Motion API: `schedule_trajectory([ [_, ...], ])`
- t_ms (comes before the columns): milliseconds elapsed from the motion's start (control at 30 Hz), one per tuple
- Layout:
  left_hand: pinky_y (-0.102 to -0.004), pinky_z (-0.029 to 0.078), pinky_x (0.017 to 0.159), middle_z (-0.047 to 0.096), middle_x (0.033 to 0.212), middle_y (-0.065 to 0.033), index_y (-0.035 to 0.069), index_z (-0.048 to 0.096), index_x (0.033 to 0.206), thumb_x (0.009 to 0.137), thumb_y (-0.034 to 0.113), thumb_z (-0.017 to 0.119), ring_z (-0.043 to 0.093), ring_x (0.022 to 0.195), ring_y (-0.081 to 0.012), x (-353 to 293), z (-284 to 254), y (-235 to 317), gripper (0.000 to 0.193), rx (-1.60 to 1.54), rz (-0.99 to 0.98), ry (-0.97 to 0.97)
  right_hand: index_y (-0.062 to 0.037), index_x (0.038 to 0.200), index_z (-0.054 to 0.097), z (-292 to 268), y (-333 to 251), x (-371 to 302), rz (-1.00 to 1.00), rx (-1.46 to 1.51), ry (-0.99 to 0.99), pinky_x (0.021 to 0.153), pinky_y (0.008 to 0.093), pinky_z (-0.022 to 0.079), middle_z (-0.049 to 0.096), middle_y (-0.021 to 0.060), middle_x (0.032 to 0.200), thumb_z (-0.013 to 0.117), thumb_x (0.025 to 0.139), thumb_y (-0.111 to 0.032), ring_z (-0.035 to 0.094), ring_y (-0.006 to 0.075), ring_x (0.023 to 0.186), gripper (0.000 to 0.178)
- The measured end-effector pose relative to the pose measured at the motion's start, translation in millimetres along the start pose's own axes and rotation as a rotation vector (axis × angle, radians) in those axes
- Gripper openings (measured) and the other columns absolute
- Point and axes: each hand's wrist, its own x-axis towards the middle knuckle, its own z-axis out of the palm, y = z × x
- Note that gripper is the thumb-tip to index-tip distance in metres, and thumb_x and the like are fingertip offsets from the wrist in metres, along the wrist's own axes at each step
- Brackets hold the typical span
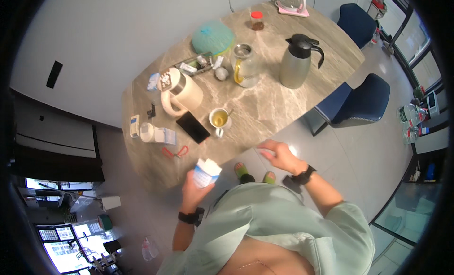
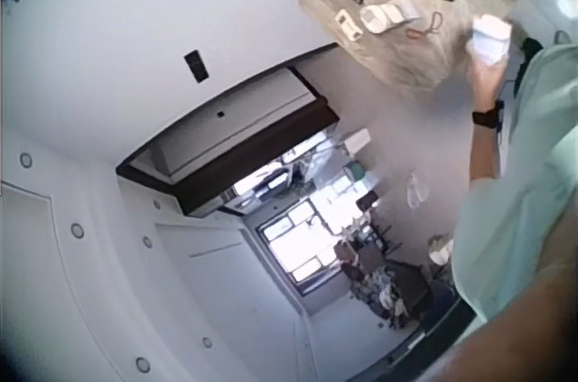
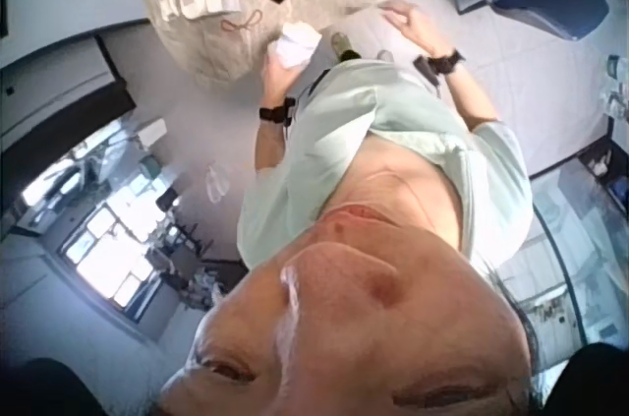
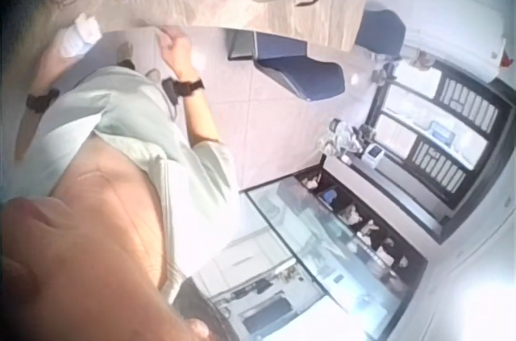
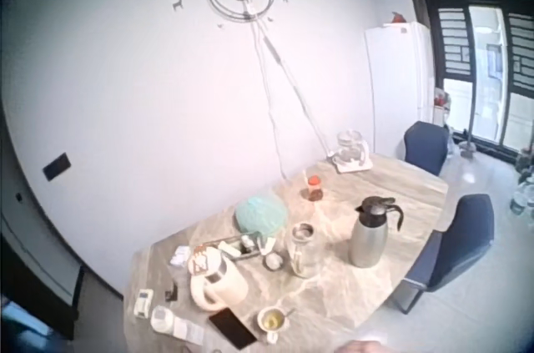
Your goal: The person pours water from a kettle into a cup containing a tea bag, then uses scissors to cut medical tape and applies ointment to their hand.
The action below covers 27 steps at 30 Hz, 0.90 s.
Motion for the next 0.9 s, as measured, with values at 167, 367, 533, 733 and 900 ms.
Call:
schedule_trajectory([
  [167,-0.0436,0.045,0.077,0.057,0.100,-0.0168,0.004,0.045,0.111,0.054,0.029,0.083,0.056,0.093,-0.0354,-14,39,69,0.073,0.136,0.336,-0.007,-0.0079,0.102,0.063,16,-64,7,-0.358,0.146,-0.031,0.082,0.0369,0.049,0.055,0.0116,0.118,0.062,0.081,-0.010,0.057,0.0327,0.099,0.021],
  [367,-0.0447,0.043,0.078,0.054,0.097,-0.0151,0.004,0.042,0.113,0.055,0.028,0.082,0.053,0.091,-0.0344,-44,51,87,0.074,0.175,0.291,0.049,-0.0066,0.107,0.061,31,-52,-32,-0.180,0.337,-0.092,0.086,0.0348,0.047,0.052,0.0139,0.124,0.061,0.083,-0.009,0.056,0.0291,0.107,0.024],
  [533,-0.0438,0.041,0.079,0.053,0.097,-0.0148,0.004,0.043,0.112,0.056,0.027,0.081,0.052,0.092,-0.0334,-48,53,94,0.072,0.131,0.342,0.047,-0.0018,0.112,0.054,36,-48,-48,0.020,0.716,0.014,0.086,0.0336,0.046,0.052,0.0133,0.124,0.051,0.086,-0.003,0.056,0.0265,0.105,0.026],
  [733,-0.0435,0.042,0.079,0.055,0.100,-0.0146,0.004,0.044,0.114,0.055,0.030,0.081,0.052,0.094,-0.0339,-40,35,93,0.073,0.217,0.533,0.076,-0.0027,0.101,0.057,37,-39,-48,-0.075,0.385,0.014,0.081,0.0304,0.047,0.048,0.0102,0.129,0.056,0.083,-0.003,0.055,0.0211,0.104,0.018],
  [900,-0.0413,0.040,0.081,0.055,0.096,-0.0145,0.003,0.047,0.114,0.058,0.034,0.078,0.052,0.092,-0.0315,-34,-6,83,0.071,0.355,0.460,-0.279,0.0016,0.104,0.062,72,-28,-39,0.383,0.914,-0.289,0.046,0.0176,0.045,0.066,0.0064,0.093,0.064,0.080,-0.002,0.059,0.0063,0.060,0.024],
])
